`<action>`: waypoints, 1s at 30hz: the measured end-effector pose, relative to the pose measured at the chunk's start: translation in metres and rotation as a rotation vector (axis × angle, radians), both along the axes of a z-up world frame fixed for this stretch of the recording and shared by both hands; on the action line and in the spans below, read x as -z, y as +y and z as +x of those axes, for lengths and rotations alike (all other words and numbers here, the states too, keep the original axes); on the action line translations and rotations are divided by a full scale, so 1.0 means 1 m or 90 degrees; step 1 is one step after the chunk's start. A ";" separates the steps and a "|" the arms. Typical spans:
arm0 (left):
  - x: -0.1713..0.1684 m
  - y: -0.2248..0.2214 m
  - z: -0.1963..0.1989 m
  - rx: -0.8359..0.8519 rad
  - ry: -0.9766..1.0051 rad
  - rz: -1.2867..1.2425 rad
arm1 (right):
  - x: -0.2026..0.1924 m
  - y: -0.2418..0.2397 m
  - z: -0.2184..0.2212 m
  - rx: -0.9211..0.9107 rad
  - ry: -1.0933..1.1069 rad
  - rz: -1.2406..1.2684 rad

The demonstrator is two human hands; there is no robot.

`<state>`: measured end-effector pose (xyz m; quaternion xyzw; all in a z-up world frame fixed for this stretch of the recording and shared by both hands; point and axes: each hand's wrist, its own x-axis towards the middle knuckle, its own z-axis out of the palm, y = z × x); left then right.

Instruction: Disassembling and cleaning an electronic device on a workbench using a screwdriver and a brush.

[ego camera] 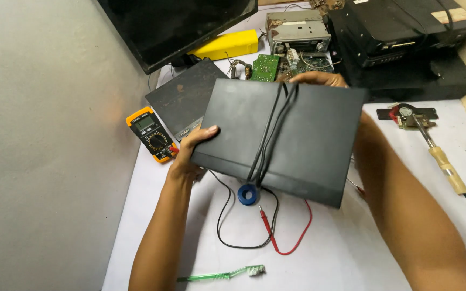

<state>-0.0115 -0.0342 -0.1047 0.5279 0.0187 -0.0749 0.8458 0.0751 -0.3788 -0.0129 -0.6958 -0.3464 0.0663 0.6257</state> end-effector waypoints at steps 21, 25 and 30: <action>-0.021 -0.023 0.013 -0.273 0.133 -0.129 | 0.213 0.071 0.061 -0.164 0.450 0.433; -0.051 -0.026 -0.007 -0.312 0.129 -0.105 | 0.144 0.083 0.020 -0.261 0.450 0.494; -0.014 -0.002 0.016 -0.330 0.131 -0.044 | 0.111 0.129 0.021 -0.193 0.489 0.533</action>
